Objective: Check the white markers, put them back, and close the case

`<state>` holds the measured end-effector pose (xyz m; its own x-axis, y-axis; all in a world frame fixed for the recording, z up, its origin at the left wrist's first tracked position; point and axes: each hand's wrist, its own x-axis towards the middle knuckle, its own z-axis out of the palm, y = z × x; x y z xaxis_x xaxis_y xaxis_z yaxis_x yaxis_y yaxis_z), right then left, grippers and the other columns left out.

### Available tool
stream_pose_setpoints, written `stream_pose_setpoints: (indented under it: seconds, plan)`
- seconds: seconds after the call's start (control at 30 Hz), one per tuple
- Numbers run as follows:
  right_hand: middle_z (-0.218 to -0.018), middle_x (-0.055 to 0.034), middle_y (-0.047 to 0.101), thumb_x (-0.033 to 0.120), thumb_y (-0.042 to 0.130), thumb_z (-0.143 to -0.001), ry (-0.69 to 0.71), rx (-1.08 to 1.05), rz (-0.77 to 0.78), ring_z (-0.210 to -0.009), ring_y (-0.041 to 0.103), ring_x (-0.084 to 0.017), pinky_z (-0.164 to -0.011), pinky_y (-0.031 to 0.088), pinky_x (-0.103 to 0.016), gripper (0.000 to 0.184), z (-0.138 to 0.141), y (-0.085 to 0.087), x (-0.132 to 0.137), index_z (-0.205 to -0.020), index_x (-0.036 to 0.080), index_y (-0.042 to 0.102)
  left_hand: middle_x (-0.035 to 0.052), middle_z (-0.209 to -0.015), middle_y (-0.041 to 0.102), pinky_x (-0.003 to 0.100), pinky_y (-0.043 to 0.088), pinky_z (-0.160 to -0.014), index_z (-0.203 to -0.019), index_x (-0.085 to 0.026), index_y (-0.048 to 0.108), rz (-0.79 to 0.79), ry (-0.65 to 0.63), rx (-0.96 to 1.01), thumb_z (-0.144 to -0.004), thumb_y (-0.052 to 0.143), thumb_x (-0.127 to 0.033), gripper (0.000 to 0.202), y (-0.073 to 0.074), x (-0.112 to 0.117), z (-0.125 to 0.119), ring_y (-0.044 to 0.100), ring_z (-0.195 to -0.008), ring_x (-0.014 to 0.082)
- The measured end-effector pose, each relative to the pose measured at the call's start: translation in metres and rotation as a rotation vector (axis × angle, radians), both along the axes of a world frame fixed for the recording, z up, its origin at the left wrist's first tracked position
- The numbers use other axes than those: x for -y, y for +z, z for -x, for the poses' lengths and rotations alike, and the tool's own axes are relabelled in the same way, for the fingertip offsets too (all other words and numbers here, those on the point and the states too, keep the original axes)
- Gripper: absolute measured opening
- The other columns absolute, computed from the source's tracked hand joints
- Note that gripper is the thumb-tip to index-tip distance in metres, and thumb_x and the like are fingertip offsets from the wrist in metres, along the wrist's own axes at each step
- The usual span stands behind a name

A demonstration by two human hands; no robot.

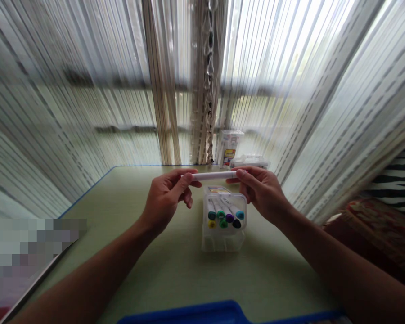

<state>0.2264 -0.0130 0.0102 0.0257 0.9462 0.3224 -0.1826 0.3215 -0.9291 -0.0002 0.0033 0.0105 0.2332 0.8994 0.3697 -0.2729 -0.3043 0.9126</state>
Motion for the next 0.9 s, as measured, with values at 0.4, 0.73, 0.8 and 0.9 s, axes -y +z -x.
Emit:
stream_pose_setpoints:
  seconds: [0.4, 0.73, 0.8, 0.9]
  plan:
    - [-0.085, -0.0098, 0.079, 0.038, 0.071, -0.086, 0.038, -0.044, 0.03, -0.036, 0.048, -0.005, -0.033, 0.032, -0.018, 0.028, -0.0009, 0.0032, 0.0021, -0.102, 0.016, 0.077, 0.0094, -0.081, 0.073, 0.025, 0.048, -0.045, -0.107, -0.008, 0.07, 0.06, -0.056, 0.082, -0.089, 0.066, -0.031, 0.029, 0.0003, -0.0012, 0.0015, 0.054, -0.047, 0.0091]
    - [-0.085, -0.0093, 0.079, 0.036, 0.067, -0.089, 0.08, -0.086, 0.043, -0.036, 0.05, -0.005, -0.033, 0.035, -0.018, 0.026, -0.0007, 0.0045, 0.0021, -0.102, 0.016, 0.077, 0.0129, -0.08, 0.074, 0.026, 0.048, -0.045, -0.106, -0.004, 0.069, 0.094, -0.08, 0.145, -0.09, 0.061, -0.027, 0.03, 0.0034, 0.0004, 0.0007, 0.055, -0.048, 0.0111]
    - [-0.084, -0.0094, 0.079, 0.035, 0.067, -0.089, 0.082, -0.093, 0.044, -0.036, 0.05, -0.005, -0.033, 0.036, -0.018, 0.025, -0.0008, 0.0045, 0.0019, -0.101, 0.016, 0.078, 0.013, -0.08, 0.074, 0.026, 0.048, -0.045, -0.106, -0.003, 0.069, 0.091, -0.085, 0.144, -0.091, 0.059, -0.027, 0.03, 0.0036, 0.0005, 0.0007, 0.055, -0.047, 0.0108]
    - [-0.083, -0.0098, 0.079, 0.035, 0.067, -0.088, 0.079, -0.098, 0.048, -0.037, 0.05, -0.005, -0.033, 0.037, -0.018, 0.025, -0.0013, 0.0047, 0.0017, -0.1, 0.015, 0.078, 0.013, -0.081, 0.074, 0.026, 0.048, -0.045, -0.107, -0.003, 0.068, 0.079, -0.083, 0.125, -0.092, 0.058, -0.028, 0.03, 0.0032, 0.0003, 0.001, 0.055, -0.047, 0.0106]
